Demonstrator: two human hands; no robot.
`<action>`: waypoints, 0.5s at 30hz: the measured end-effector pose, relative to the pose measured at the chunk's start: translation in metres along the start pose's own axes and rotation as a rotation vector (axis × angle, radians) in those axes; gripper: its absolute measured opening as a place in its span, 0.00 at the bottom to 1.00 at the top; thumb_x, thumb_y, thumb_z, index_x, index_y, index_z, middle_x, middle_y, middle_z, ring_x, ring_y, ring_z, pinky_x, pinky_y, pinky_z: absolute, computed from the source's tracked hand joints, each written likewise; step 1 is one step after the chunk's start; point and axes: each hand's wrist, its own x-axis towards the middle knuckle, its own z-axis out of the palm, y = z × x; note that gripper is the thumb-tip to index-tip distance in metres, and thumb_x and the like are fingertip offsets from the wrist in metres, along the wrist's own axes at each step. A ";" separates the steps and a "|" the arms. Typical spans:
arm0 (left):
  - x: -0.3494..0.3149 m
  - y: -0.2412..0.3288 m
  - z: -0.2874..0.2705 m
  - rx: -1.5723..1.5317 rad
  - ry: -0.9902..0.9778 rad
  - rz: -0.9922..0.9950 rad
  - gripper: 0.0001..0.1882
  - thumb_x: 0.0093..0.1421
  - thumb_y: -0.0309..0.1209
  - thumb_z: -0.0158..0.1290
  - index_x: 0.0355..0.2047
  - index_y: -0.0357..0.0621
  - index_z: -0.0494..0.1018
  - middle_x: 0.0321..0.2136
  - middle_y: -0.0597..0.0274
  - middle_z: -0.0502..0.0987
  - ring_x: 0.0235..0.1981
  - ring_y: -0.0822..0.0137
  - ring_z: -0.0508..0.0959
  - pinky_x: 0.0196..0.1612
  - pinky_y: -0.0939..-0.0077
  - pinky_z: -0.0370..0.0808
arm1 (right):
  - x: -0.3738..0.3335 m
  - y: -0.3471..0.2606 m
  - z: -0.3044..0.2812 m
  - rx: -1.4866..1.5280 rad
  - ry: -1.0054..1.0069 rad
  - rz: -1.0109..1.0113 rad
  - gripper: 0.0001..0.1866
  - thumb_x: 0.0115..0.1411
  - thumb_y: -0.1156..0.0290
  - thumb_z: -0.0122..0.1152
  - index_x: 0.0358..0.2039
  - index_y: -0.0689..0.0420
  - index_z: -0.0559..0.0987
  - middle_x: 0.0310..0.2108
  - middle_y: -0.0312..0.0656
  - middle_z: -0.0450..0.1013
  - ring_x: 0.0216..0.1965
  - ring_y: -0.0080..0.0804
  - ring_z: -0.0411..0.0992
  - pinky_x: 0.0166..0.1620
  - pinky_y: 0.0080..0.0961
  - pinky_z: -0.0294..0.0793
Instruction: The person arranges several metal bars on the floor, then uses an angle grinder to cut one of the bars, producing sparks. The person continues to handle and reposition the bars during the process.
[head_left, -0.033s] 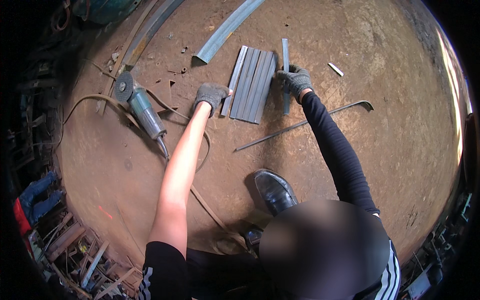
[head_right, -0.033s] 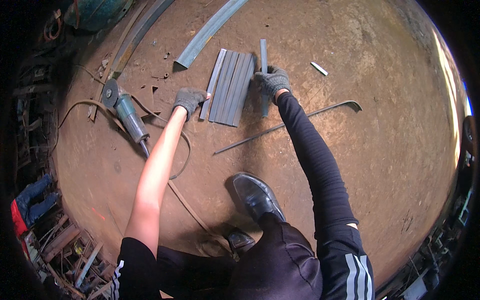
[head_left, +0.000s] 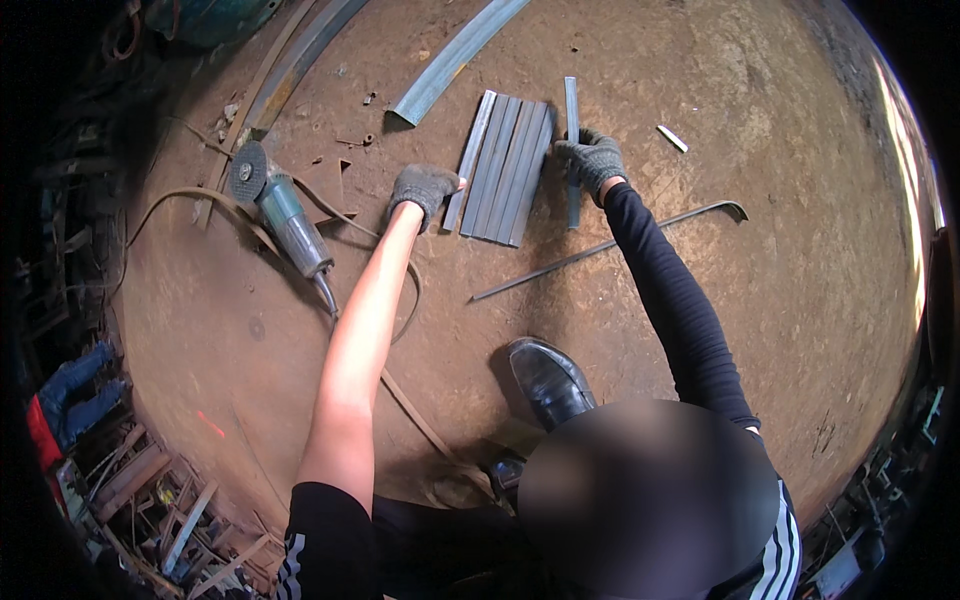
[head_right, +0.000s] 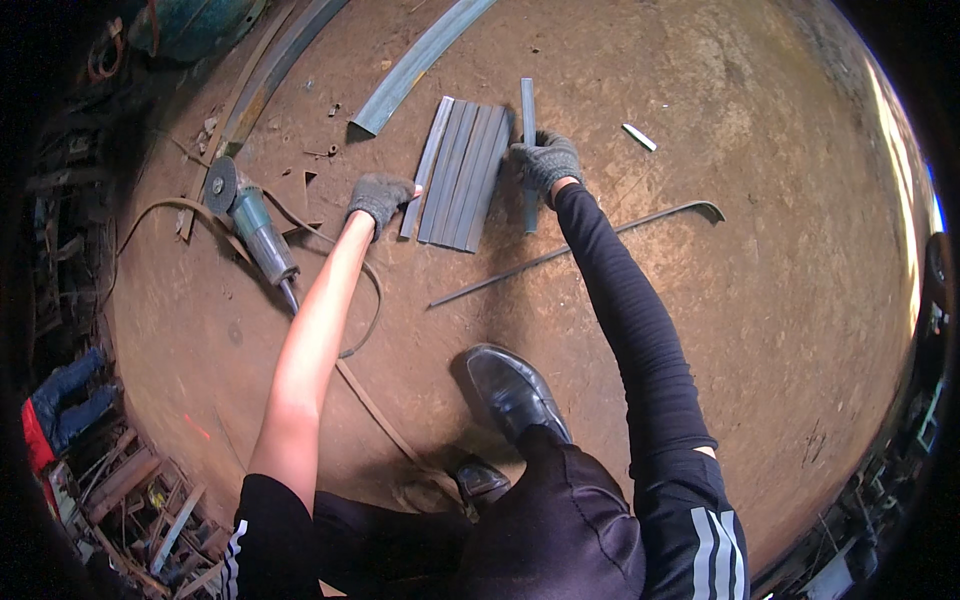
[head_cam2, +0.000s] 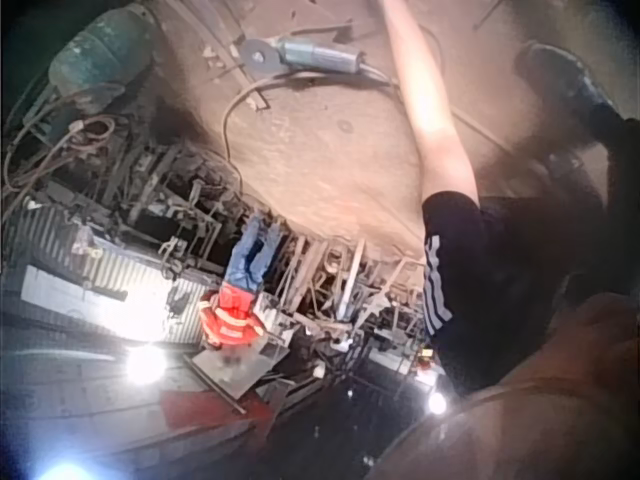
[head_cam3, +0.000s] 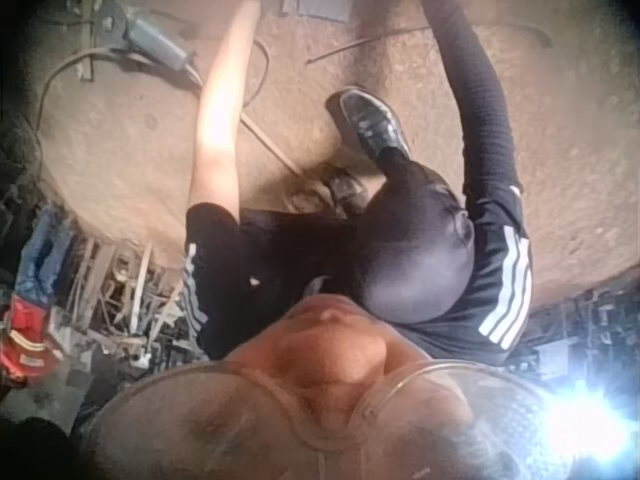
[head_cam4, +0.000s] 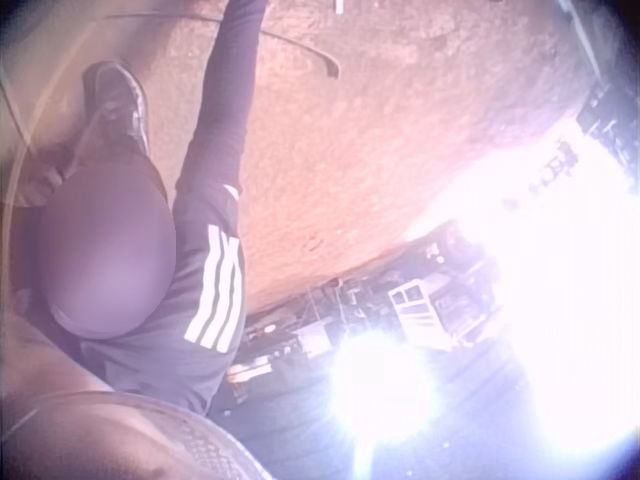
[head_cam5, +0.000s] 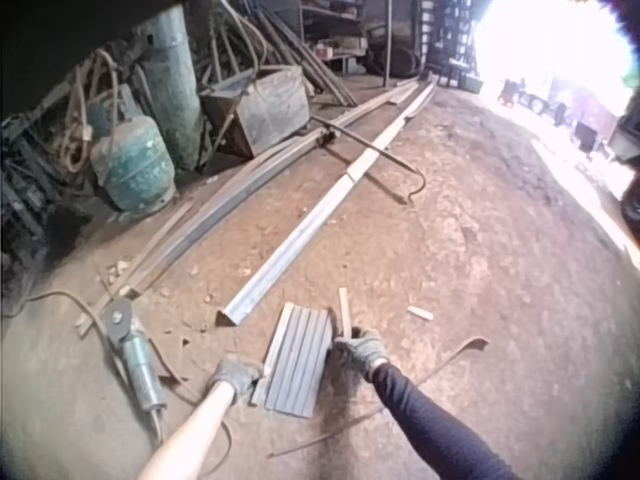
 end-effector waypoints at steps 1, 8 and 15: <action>0.000 0.001 -0.001 -0.045 -0.007 -0.023 0.10 0.51 0.33 0.70 0.32 0.41 0.85 0.28 0.60 0.85 0.24 0.71 0.78 0.30 0.72 0.74 | 0.000 0.001 0.000 -0.004 0.003 -0.004 0.20 0.55 0.71 0.70 0.48 0.64 0.80 0.30 0.42 0.80 0.24 0.27 0.77 0.27 0.27 0.78; 0.010 -0.003 -0.003 -0.148 0.008 -0.046 0.11 0.51 0.33 0.70 0.33 0.42 0.86 0.30 0.59 0.86 0.29 0.69 0.82 0.37 0.72 0.78 | 0.004 -0.007 0.003 -0.074 0.038 -0.045 0.21 0.55 0.71 0.70 0.48 0.64 0.80 0.32 0.42 0.80 0.26 0.27 0.77 0.29 0.28 0.78; 0.006 0.016 -0.007 0.198 0.012 -0.055 0.16 0.47 0.37 0.71 0.32 0.40 0.85 0.30 0.54 0.85 0.30 0.67 0.83 0.40 0.72 0.78 | 0.004 -0.006 0.002 -0.090 0.035 -0.033 0.23 0.53 0.69 0.72 0.49 0.64 0.80 0.35 0.43 0.81 0.30 0.29 0.78 0.34 0.28 0.79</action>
